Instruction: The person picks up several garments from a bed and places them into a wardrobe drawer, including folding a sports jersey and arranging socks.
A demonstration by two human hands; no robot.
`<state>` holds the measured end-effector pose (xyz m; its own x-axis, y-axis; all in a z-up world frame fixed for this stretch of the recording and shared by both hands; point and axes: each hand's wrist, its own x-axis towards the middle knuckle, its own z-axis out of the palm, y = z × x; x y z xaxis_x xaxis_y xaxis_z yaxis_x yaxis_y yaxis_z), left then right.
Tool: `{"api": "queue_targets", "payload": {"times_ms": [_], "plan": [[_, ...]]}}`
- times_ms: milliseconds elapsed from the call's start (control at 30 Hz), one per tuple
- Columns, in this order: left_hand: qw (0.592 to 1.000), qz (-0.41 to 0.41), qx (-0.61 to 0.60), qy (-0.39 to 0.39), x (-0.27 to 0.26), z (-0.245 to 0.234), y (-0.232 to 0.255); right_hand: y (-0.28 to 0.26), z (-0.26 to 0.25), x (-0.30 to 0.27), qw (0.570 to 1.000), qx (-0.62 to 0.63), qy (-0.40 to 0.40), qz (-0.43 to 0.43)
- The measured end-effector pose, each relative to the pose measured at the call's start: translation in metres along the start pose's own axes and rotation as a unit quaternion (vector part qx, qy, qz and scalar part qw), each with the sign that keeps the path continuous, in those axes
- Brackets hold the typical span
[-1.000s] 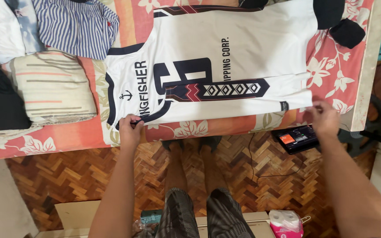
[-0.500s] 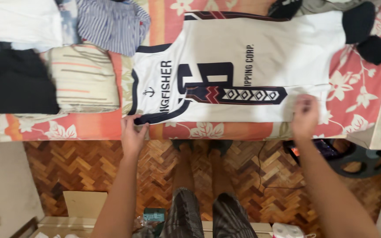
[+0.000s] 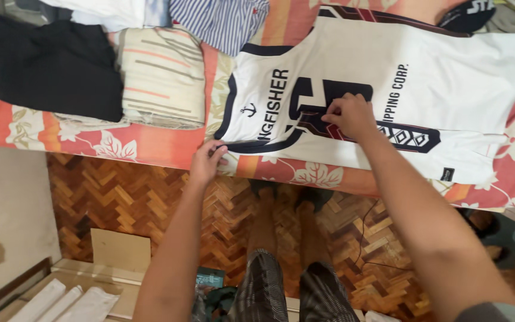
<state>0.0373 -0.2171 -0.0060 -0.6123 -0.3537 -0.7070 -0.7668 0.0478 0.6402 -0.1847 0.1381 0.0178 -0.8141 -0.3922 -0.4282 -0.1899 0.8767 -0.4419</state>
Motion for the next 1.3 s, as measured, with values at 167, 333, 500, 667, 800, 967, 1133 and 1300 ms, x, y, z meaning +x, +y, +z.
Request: {"api": "queue_targets", "payload": {"times_ms": [167, 333, 500, 667, 800, 967, 1133, 1300], "plan": [[0.992, 0.103, 0.014, 0.073, 0.009, 0.002, -0.010, 0.009, -0.005, 0.015, 0.985, 0.148, -0.088, 0.033], [0.973, 0.218, -0.039, 0.063, 0.024, 0.004, -0.023, 0.007, -0.007, 0.015, 0.981, 0.143, -0.099, 0.081], [0.978, 0.141, -0.128, 0.080, 0.014, 0.011, 0.009, 0.007, -0.003, 0.013, 0.985, 0.136, -0.075, 0.076], [0.990, 0.002, -0.112, 0.088, 0.013, 0.015, 0.024, 0.005, -0.003, 0.013, 0.985, 0.118, -0.082, 0.097], [0.981, 0.059, -0.127, 0.137, 0.013, 0.019, 0.031, 0.026, -0.011, 0.016, 0.986, 0.118, -0.109, 0.053], [0.983, 0.023, -0.009, 0.184, 0.017, 0.021, 0.038, 0.111, -0.027, 0.009, 0.978, 0.085, -0.184, 0.040], [0.948, 0.132, 0.179, 0.228, 0.013, 0.023, 0.044, 0.214, -0.050, -0.010, 0.976, 0.023, -0.203, 0.069], [0.883, 0.201, 0.314, 0.284, 0.001, 0.037, 0.070, 0.237, -0.080, -0.039, 0.983, -0.065, -0.162, 0.065]]}}
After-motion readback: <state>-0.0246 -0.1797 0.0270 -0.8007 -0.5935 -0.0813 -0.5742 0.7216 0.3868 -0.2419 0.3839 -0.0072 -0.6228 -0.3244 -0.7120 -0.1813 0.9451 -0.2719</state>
